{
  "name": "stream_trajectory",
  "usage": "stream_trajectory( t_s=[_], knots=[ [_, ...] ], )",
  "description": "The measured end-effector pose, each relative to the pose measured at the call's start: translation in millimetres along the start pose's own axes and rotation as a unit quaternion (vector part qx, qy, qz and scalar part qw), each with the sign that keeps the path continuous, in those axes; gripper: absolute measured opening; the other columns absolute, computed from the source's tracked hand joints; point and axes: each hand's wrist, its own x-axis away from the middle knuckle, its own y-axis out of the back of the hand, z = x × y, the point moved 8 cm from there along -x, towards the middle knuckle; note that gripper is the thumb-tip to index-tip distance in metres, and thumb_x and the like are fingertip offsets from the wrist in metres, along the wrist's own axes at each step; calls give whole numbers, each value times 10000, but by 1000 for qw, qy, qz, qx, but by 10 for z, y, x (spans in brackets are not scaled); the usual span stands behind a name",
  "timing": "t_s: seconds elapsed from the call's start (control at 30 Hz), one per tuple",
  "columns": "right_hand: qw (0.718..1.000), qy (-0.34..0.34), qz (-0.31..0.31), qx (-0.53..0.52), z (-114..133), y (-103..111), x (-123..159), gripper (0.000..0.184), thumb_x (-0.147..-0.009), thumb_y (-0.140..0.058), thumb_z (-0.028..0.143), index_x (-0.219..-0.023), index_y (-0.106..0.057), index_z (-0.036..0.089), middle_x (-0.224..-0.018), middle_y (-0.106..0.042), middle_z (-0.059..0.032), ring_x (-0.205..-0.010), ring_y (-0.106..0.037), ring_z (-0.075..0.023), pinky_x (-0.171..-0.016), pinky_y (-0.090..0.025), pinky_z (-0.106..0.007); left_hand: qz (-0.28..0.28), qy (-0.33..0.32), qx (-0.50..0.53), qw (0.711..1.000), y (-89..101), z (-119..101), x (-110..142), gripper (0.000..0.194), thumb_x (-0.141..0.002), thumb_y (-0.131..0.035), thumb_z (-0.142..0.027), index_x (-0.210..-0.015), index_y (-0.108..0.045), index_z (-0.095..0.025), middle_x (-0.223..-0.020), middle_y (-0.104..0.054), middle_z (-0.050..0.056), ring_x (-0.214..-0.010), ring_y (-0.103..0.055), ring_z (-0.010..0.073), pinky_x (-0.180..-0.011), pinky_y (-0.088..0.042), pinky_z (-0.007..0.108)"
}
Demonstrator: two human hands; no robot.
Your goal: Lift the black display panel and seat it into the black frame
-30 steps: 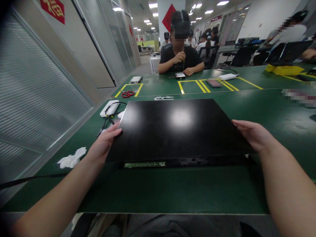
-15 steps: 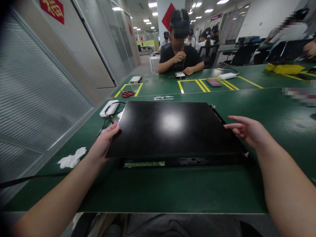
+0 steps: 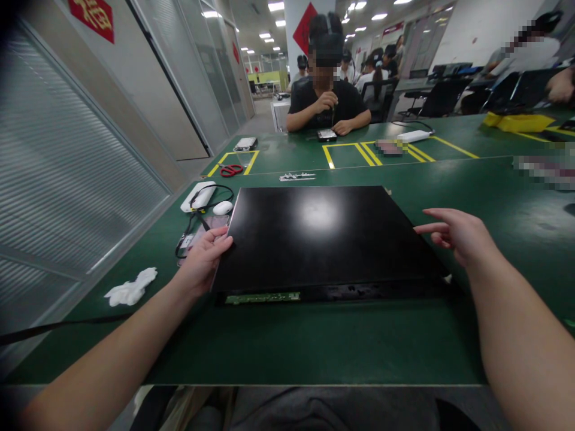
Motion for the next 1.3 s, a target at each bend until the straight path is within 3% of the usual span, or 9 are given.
stream_trajectory(
  t_s=[0.23,0.63,0.87,1.3],
  knots=[
    [1000,-3,-13,16,33,-9,37,203,-755,-649,251,-942,-665,174,-639,-706,-125,-408,-444,-95,-374,-294,-184,-7,6,-11,1000,28,56,-34,472,-665,-847,-123,-1027,-552,-193,-774,-747,0,-717,-735,202,-679,-595,300],
    [999,3,-24,30,75,-26,99,146,-762,-645,246,-888,-662,174,-616,-695,-109,-398,-435,-87,-362,-301,-180,-15,21,-15,1000,14,47,-22,427,-688,-803,-122,-1030,-557,-190,-866,-764,42,-788,-745,221,-676,-582,289],
    [999,10,-23,48,72,-20,83,133,-782,-645,238,-898,-656,175,-619,-696,-111,-394,-433,-92,-348,-289,-183,24,10,-20,999,-22,23,-10,453,-679,-823,-151,-1034,-545,-197,-869,-754,27,-743,-726,199,-683,-574,292],
    [993,24,-27,116,88,-17,94,181,-802,-652,267,-951,-682,168,-644,-700,-81,-392,-440,-86,-372,-322,-196,81,34,-27,996,-104,15,22,574,-610,-857,-162,-1073,-519,-194,-1081,-754,60,-914,-734,236,-621,-551,254]
  ],
)
